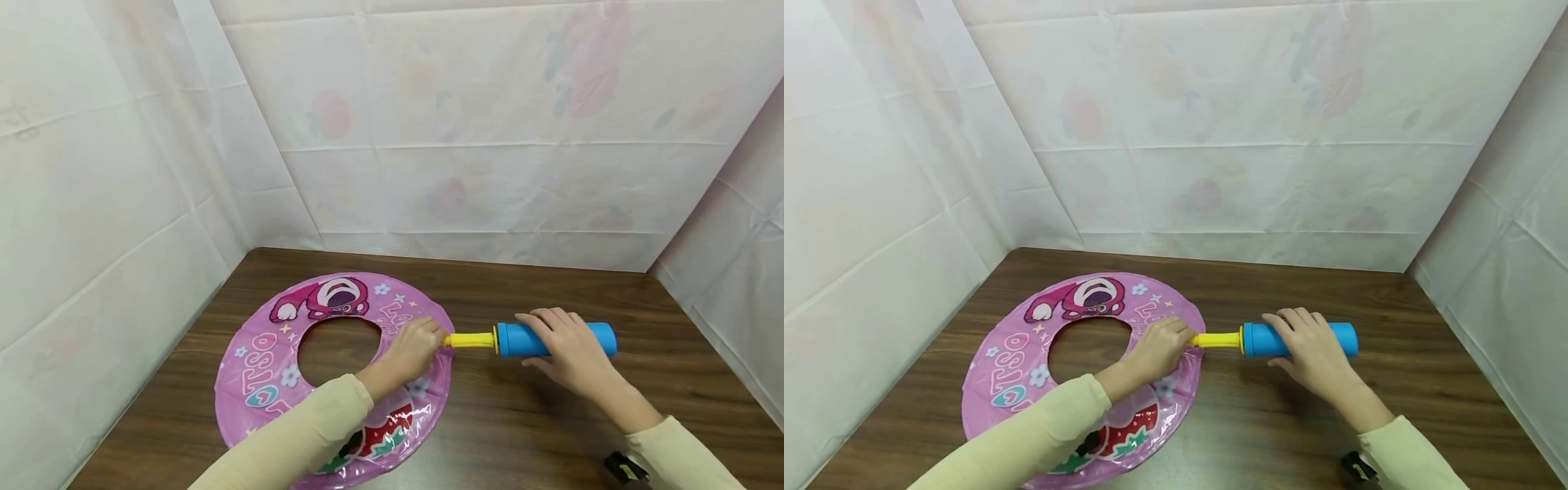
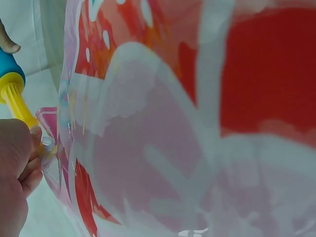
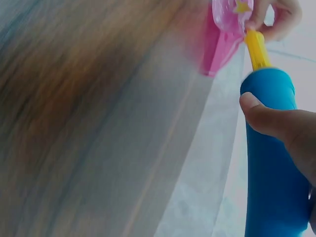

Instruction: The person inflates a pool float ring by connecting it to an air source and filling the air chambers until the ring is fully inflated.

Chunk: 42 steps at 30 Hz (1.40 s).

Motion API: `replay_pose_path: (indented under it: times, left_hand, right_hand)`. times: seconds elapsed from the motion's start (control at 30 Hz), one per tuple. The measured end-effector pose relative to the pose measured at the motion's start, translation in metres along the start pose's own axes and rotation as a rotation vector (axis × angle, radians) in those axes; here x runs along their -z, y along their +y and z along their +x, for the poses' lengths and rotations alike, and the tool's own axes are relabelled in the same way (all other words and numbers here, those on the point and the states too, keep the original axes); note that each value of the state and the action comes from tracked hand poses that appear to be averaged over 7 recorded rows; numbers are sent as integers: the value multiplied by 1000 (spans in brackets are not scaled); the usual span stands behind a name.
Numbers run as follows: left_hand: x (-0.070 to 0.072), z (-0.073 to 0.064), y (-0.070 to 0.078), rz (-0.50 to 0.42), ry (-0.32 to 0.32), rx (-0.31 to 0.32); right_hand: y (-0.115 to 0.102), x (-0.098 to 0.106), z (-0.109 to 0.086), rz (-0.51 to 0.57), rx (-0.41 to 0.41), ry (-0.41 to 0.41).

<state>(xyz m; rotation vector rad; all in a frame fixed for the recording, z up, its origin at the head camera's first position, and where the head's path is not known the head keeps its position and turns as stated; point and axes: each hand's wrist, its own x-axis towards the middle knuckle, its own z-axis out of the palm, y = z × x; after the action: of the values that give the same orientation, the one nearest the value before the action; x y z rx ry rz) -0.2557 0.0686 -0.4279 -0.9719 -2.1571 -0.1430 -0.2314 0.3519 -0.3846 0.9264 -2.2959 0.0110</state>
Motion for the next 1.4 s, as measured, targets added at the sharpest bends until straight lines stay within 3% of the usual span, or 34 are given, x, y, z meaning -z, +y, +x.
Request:
replay_pose_path:
  times: [0.37, 0.7, 0.83, 0.93, 1.1, 1.23, 1.4]
  left_hand:
    - [2, -2, -3, 8, 5, -4]
    - [6, -3, -1, 2, -18, -13]
    - [9, -3, 2, 20, -35, -11]
    - [16, -3, 6, 39, -96, 15]
    - [41, -4, 9, 27, -295, 68]
    - [65, -21, 5, -8, -403, 104]
    - [86, -65, -9, -61, -406, 201]
  right_hand:
    - [9, 18, -5, 0, 4, 24]
    - [6, 25, -3, 74, -54, -100]
    - [4, 26, -5, 81, -64, -113]
    - [3, 25, -9, 82, -58, -96]
    - [4, 22, -14, 93, -46, -55]
    - [4, 20, -16, 97, -48, -39]
    - [4, 21, -15, 93, -52, -41]
